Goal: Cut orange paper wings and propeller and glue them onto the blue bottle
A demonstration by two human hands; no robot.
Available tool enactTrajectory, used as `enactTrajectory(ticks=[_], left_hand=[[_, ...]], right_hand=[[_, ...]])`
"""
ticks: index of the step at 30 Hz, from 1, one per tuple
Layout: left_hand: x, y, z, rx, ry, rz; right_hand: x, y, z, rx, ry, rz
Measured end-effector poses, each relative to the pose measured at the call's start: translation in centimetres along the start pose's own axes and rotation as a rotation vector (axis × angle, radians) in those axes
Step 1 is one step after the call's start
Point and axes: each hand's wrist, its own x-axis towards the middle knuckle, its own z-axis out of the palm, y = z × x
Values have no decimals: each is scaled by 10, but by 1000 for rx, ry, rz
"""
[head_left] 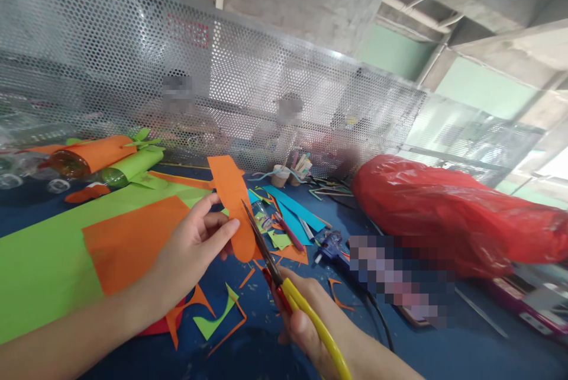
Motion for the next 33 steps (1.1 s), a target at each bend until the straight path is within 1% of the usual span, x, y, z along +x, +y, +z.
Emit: enactTrajectory(ticks=[5,11,15,18,20,23,25,30,33], left_hand=[[3,0,-1,-4,-1,19],[3,2,-2,-9,8,25],[4,2,-2,26,39,54],[5,0,-3,56,49,65],[5,-1,-3,81,39,71],[4,-2,-3,118,6,75],[2,-2,-1,140,-8,75],[-5,1,2,178,32,86],[-7,1,2,191,24,97]], right_hand=[[1,1,-2,-44,-15,-23],[-3,-1,0,-31,21,53],[0,1,-2,-57,-20,5],[2,1,-3,-97,-14,-18],[3,0,-3,-88,-19,-25],[3,-4,-4,-83,-64,-44],[2,-6,-4,-99,-60,-49],[-1,-7,0,-81,-29,-48],[-2,-5,2,-80,-21,-48]])
